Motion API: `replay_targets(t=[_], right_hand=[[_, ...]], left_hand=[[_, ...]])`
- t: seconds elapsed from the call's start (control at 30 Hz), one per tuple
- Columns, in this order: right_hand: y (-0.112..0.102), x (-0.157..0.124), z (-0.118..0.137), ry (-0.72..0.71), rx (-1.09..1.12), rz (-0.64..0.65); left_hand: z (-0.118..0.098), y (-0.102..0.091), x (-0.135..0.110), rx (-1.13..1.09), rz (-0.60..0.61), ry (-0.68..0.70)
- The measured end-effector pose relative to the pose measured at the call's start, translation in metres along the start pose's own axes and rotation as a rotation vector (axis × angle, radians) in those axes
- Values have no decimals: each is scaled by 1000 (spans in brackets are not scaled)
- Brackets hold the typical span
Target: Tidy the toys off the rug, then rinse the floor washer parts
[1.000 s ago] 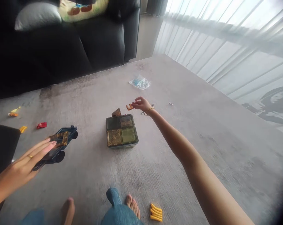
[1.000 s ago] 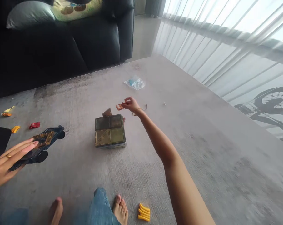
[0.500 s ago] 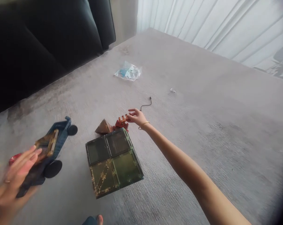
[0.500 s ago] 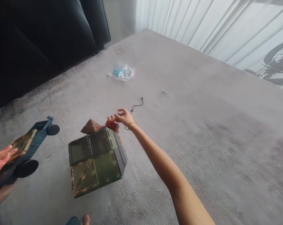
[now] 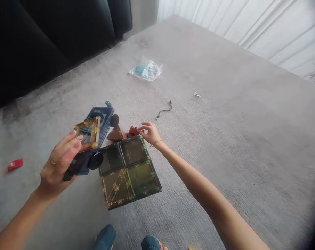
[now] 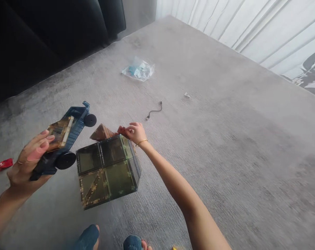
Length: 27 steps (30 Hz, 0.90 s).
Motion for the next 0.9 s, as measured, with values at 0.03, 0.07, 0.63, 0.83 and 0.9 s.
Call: replay_targets(t=[0.03,0.07,0.63,0.83,0.9], right_hand=[[-7,1,3,23,36,-37],[-17,2,9,63,93,-75],[-140,-159,169,684,928,7],[-164,-148,38,686,597,-300],[-151,-144,-9,733,473,-328]], left_hand=[[-9,-2,2,1,22,82],[-20,-5,4,11,50,189],[-197,6,-28,-105,-74,476],[-232,43,-48,-471,42,501],[-226,41,-48,-491,47,453]])
Point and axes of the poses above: each hand's wrist, its own x-axis towards the middle knuckle, its own y-axis out of the palm, z = x × y, the point moved 3 cm from there along x, towards the middle knuckle, and after that the axes turned 14 degrees about -z, right-handed, at the moved point
